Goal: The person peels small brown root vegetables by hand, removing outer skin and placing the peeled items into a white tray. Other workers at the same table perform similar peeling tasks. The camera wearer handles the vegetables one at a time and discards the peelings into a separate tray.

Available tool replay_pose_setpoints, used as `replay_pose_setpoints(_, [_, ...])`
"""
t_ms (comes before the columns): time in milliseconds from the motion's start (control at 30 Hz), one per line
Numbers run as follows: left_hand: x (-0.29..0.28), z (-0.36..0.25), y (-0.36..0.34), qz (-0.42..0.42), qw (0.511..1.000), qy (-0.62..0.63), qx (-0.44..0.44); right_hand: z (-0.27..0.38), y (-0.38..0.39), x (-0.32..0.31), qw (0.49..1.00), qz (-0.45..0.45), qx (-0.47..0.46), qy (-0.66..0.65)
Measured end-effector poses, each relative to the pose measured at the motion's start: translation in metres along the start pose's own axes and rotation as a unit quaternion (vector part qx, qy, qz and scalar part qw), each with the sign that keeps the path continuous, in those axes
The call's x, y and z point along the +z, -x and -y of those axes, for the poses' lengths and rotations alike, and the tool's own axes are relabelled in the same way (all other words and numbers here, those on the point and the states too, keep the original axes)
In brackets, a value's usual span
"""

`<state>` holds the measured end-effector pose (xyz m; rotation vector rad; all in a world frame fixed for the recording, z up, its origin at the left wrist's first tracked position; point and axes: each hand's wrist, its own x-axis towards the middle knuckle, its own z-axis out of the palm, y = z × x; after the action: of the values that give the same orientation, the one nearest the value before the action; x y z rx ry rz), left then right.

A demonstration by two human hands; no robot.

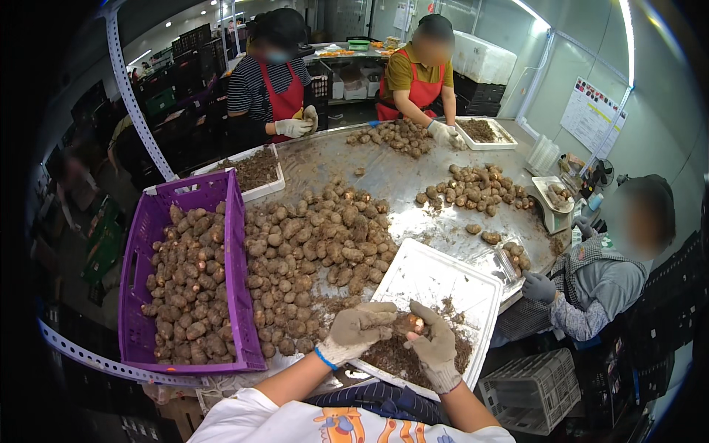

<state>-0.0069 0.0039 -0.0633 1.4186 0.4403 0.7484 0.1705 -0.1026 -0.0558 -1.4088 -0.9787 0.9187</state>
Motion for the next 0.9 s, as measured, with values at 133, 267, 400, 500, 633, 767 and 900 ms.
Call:
replay_pose_setpoints(133, [0.004,0.013,0.003,-0.026,0.993,0.11,-0.017,0.011,0.0,0.006,0.998,0.018,0.053,-0.015])
replay_pose_setpoints(267, [0.007,-0.012,-0.011,-0.185,0.957,0.15,-0.166,0.015,0.005,0.007,0.995,0.016,0.089,-0.04])
replay_pose_setpoints(400, [0.001,-0.012,-0.006,-0.13,0.989,0.067,-0.027,0.014,0.004,0.006,0.983,-0.01,0.15,-0.11])
replay_pose_setpoints(500, [0.003,-0.011,-0.009,0.025,0.966,-0.208,0.15,0.008,0.005,0.008,0.979,-0.022,0.158,-0.123])
replay_pose_setpoints(633, [0.007,0.0,-0.003,0.008,0.992,-0.099,0.082,0.012,0.003,0.012,0.986,-0.018,0.141,-0.089])
replay_pose_setpoints(767, [0.011,-0.002,-0.007,-0.115,0.969,0.179,-0.123,0.008,0.006,0.01,0.992,0.029,0.098,-0.068])
replay_pose_setpoints(900, [0.011,-0.019,-0.015,-0.092,0.971,0.188,-0.116,0.004,0.008,0.006,0.996,0.025,-0.047,0.073])
